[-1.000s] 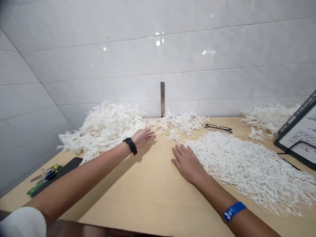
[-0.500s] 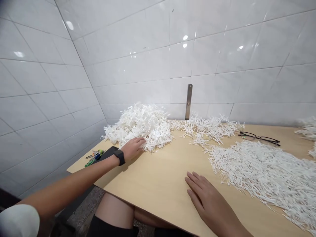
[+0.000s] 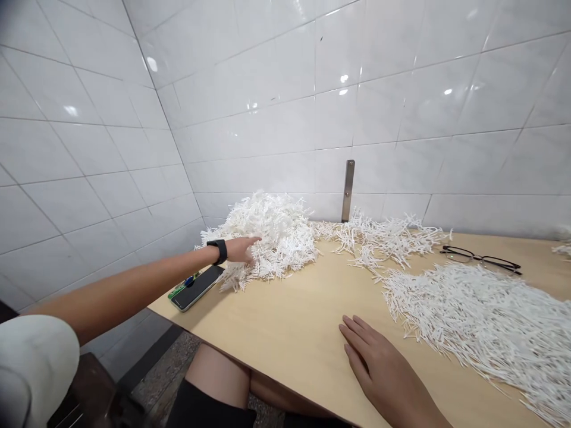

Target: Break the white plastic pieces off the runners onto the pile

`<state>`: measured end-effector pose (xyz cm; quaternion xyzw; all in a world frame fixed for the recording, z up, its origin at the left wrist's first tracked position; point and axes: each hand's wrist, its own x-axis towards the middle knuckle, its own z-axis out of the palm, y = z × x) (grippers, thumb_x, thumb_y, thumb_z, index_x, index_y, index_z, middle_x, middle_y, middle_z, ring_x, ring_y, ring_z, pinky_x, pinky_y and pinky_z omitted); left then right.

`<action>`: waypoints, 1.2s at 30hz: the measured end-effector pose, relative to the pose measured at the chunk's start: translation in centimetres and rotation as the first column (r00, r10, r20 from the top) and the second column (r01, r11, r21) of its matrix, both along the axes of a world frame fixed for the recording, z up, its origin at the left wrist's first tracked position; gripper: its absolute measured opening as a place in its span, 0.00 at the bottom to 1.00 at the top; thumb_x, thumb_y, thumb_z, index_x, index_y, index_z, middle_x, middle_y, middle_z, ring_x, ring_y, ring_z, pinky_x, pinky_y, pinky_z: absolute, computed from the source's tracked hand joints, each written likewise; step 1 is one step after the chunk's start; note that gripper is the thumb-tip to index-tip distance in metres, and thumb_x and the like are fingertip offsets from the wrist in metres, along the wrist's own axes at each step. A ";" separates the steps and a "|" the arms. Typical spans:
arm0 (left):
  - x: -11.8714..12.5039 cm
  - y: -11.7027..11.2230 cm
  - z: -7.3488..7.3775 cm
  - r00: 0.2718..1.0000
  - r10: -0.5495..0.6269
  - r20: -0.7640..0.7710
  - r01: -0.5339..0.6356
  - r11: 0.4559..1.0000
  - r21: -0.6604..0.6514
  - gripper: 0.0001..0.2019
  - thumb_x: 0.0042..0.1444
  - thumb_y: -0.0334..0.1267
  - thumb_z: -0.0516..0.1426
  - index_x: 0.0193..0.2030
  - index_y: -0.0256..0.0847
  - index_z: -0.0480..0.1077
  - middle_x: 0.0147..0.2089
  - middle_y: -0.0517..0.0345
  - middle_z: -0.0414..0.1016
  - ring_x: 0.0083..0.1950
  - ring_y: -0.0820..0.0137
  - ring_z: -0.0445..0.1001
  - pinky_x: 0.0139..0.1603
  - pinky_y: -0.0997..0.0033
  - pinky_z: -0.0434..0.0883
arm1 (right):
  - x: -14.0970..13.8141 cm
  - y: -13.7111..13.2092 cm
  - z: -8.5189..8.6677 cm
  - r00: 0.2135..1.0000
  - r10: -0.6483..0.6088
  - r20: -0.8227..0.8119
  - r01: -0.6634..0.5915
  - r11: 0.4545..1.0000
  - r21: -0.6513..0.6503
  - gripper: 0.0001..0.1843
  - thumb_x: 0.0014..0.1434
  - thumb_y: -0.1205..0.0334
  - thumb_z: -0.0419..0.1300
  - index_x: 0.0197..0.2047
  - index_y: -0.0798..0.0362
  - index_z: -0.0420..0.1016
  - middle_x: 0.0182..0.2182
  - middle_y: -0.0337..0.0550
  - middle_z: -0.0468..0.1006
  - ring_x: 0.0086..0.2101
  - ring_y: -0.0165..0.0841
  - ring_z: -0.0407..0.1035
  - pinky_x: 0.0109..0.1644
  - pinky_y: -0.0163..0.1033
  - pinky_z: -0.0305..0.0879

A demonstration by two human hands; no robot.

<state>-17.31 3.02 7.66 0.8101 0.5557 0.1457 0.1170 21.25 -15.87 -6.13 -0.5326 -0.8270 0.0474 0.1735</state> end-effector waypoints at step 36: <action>19.5 -1.0 4.0 0.441 0.066 0.895 0.148 0.978 -0.145 0.11 0.58 0.41 0.50 0.31 0.39 0.68 0.29 0.60 0.66 0.21 0.78 0.57 0.24 0.75 0.60 | -3.6 7.2 8.3 0.537 -0.185 -0.823 -0.257 0.894 -0.368 0.43 0.52 0.44 0.68 0.67 0.45 0.62 0.59 0.53 0.72 0.54 0.46 0.70 0.50 0.46 0.72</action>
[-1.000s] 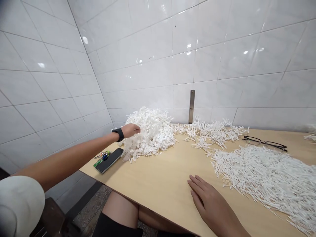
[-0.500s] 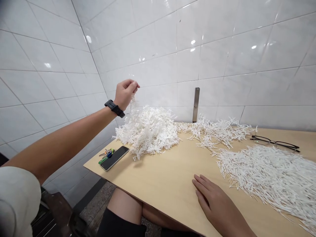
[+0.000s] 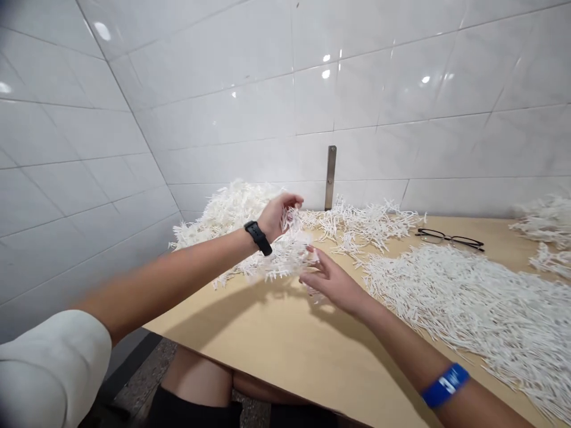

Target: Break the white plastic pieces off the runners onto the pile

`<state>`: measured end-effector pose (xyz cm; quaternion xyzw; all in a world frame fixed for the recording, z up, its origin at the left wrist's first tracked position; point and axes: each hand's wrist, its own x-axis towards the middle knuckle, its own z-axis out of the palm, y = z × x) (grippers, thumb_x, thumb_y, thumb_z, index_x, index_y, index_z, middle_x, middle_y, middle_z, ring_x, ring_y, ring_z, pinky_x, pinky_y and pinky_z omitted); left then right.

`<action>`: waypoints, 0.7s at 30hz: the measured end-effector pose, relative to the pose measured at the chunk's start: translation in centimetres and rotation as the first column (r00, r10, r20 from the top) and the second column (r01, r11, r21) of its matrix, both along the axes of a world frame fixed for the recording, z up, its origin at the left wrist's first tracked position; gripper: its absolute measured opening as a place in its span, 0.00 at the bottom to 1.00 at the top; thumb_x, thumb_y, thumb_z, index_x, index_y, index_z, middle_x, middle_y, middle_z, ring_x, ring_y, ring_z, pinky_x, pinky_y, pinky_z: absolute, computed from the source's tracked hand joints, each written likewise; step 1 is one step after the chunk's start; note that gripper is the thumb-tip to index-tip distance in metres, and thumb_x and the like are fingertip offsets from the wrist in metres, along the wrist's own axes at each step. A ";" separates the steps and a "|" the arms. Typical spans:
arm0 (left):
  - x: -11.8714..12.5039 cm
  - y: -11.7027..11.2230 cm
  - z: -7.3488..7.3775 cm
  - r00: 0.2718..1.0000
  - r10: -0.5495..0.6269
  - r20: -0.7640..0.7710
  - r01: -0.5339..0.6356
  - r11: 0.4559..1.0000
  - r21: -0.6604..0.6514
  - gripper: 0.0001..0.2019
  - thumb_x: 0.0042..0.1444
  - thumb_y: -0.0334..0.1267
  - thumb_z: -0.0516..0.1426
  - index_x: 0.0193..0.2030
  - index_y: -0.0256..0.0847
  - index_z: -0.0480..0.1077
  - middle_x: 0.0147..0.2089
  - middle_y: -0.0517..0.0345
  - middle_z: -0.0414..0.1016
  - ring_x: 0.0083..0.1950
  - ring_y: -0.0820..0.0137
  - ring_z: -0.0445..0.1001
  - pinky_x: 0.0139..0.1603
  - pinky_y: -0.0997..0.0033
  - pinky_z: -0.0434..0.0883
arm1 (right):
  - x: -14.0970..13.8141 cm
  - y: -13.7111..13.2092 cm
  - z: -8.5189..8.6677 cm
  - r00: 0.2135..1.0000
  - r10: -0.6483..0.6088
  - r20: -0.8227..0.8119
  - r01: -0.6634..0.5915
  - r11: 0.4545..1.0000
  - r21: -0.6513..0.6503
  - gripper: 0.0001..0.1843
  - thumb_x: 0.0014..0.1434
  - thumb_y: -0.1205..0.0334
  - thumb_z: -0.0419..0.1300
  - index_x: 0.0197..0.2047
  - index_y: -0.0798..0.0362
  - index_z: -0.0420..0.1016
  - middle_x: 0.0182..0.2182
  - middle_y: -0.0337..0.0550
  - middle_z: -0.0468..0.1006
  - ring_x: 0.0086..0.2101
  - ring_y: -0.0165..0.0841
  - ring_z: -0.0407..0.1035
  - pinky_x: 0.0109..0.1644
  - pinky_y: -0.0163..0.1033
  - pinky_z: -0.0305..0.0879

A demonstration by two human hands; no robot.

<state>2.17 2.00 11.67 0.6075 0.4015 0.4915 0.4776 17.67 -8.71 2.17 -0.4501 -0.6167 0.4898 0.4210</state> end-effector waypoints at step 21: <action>-5.1 -3.3 -7.6 0.926 0.238 -0.293 -0.052 0.850 0.525 0.08 0.64 0.35 0.51 0.41 0.41 0.72 0.30 0.60 0.74 0.31 0.73 0.71 0.34 0.71 0.68 | -0.3 0.8 -5.0 0.993 0.066 0.094 -0.069 0.997 0.031 0.20 0.65 0.45 0.54 0.47 0.51 0.76 0.39 0.47 0.78 0.40 0.38 0.71 0.45 0.43 0.67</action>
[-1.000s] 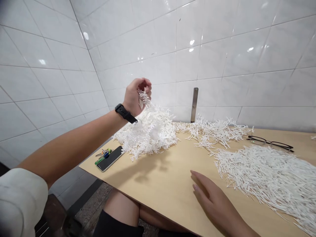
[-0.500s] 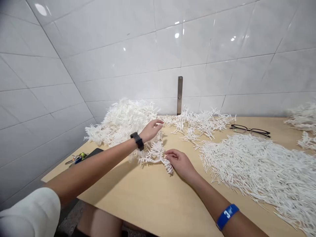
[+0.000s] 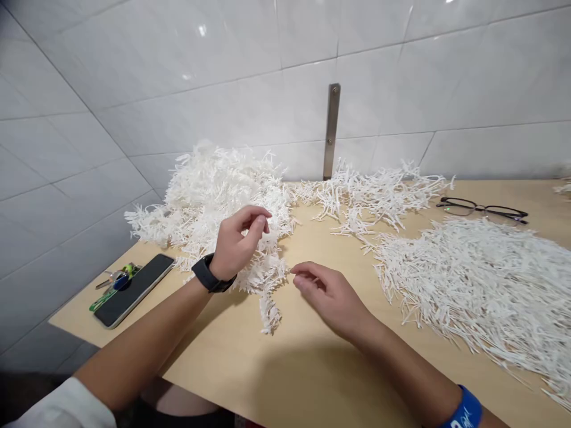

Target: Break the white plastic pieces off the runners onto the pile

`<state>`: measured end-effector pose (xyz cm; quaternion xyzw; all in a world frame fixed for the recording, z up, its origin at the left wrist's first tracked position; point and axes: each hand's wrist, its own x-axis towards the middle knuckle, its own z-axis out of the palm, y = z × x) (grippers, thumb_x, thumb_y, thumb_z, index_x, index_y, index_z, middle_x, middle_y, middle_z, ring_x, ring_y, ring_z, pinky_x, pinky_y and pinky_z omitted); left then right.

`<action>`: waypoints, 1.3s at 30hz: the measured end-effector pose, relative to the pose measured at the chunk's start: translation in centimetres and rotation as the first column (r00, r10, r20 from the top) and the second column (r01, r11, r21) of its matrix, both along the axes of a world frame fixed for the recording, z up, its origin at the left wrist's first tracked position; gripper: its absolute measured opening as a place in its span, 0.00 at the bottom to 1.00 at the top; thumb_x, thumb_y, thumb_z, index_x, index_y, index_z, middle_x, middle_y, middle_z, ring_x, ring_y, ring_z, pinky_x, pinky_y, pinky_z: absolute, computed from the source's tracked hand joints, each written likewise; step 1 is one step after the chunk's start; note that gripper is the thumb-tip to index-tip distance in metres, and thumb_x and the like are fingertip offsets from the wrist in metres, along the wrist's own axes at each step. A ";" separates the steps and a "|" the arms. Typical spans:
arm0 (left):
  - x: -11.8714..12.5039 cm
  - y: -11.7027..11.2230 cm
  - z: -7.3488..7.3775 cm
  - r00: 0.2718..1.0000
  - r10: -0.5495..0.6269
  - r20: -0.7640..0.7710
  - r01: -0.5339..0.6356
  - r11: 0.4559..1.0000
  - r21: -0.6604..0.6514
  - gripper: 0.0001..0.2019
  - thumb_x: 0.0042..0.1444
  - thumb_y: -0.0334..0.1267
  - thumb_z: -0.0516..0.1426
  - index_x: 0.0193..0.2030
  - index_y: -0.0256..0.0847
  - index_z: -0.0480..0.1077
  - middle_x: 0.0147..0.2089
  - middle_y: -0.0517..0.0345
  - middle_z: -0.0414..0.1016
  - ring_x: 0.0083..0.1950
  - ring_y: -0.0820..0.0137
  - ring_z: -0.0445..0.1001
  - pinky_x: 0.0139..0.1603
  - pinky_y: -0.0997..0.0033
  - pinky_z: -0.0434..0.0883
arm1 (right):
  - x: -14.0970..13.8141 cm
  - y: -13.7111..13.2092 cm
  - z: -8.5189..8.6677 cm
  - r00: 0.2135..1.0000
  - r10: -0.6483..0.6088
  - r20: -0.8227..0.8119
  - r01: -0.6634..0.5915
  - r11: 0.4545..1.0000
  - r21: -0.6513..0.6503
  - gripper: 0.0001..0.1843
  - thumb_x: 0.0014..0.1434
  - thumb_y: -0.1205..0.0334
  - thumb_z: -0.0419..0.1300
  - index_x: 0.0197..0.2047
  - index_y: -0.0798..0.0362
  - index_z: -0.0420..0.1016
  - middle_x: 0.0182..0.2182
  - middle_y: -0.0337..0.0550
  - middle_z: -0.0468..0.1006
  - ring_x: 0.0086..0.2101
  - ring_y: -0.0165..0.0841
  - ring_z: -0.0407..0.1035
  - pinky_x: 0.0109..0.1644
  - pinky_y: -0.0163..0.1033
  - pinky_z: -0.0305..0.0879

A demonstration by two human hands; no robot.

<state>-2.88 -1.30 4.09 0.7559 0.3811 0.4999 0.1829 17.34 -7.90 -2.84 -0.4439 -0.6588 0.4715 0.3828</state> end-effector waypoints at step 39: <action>4.2 1.5 -6.0 0.910 -0.404 -0.090 0.326 0.834 -0.445 0.13 0.63 0.46 0.53 0.36 0.39 0.71 0.33 0.59 0.73 0.35 0.71 0.69 0.38 0.72 0.65 | 3.0 2.9 0.2 0.961 -0.243 -0.129 0.230 0.967 -0.109 0.23 0.55 0.39 0.63 0.37 0.52 0.71 0.27 0.38 0.71 0.27 0.30 0.64 0.31 0.36 0.63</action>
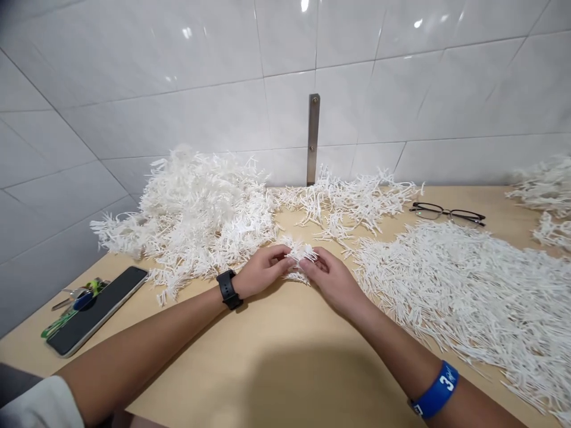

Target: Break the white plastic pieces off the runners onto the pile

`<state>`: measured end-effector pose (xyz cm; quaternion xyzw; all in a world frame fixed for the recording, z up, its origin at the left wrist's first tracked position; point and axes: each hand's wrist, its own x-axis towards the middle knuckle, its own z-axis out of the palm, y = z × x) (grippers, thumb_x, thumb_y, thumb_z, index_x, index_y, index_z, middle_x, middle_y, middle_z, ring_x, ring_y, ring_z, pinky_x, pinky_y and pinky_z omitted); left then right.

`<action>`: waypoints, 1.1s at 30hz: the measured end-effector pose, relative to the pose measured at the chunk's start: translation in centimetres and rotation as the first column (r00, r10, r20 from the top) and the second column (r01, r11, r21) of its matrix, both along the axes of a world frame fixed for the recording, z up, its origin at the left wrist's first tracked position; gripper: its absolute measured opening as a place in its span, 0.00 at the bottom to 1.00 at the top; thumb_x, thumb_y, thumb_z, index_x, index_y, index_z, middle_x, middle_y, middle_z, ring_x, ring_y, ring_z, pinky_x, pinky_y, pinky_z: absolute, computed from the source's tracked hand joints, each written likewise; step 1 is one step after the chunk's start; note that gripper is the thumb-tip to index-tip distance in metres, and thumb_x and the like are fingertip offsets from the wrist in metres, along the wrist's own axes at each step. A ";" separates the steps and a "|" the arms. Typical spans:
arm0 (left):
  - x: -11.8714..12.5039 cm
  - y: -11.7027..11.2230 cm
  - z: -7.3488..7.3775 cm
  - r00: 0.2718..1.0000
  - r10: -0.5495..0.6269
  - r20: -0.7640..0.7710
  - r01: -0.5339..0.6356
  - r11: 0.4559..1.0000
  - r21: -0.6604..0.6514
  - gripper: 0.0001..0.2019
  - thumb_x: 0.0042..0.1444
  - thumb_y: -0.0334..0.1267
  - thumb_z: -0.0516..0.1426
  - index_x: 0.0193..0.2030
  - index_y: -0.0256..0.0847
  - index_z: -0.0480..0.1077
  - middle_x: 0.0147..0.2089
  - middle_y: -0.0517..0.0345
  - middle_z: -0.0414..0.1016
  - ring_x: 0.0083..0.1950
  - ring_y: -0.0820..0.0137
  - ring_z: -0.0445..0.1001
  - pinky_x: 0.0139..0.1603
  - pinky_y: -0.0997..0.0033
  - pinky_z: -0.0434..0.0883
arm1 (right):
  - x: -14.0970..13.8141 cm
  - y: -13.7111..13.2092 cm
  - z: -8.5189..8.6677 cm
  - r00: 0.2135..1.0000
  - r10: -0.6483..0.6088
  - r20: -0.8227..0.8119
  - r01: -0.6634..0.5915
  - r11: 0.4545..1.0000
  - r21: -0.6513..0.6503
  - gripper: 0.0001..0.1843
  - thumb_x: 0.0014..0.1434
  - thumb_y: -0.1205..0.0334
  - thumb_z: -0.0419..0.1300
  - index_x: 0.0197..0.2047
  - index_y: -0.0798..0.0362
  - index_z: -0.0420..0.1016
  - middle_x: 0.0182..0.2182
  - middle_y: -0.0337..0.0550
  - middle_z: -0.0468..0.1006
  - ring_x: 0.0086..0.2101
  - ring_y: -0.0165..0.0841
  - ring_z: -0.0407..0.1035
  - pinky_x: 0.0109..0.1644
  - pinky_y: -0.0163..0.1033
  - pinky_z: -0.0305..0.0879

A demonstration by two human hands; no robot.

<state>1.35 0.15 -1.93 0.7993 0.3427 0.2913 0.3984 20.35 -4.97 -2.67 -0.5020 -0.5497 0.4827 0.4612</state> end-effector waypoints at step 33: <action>-0.6 0.9 0.6 0.938 -0.254 0.236 0.300 0.936 -0.183 0.20 0.59 0.55 0.55 0.36 0.37 0.70 0.34 0.56 0.71 0.36 0.70 0.68 0.42 0.69 0.66 | 0.1 0.1 0.4 0.997 0.016 0.071 -0.020 0.999 0.051 0.15 0.55 0.49 0.63 0.32 0.52 0.70 0.24 0.37 0.72 0.25 0.30 0.64 0.32 0.37 0.62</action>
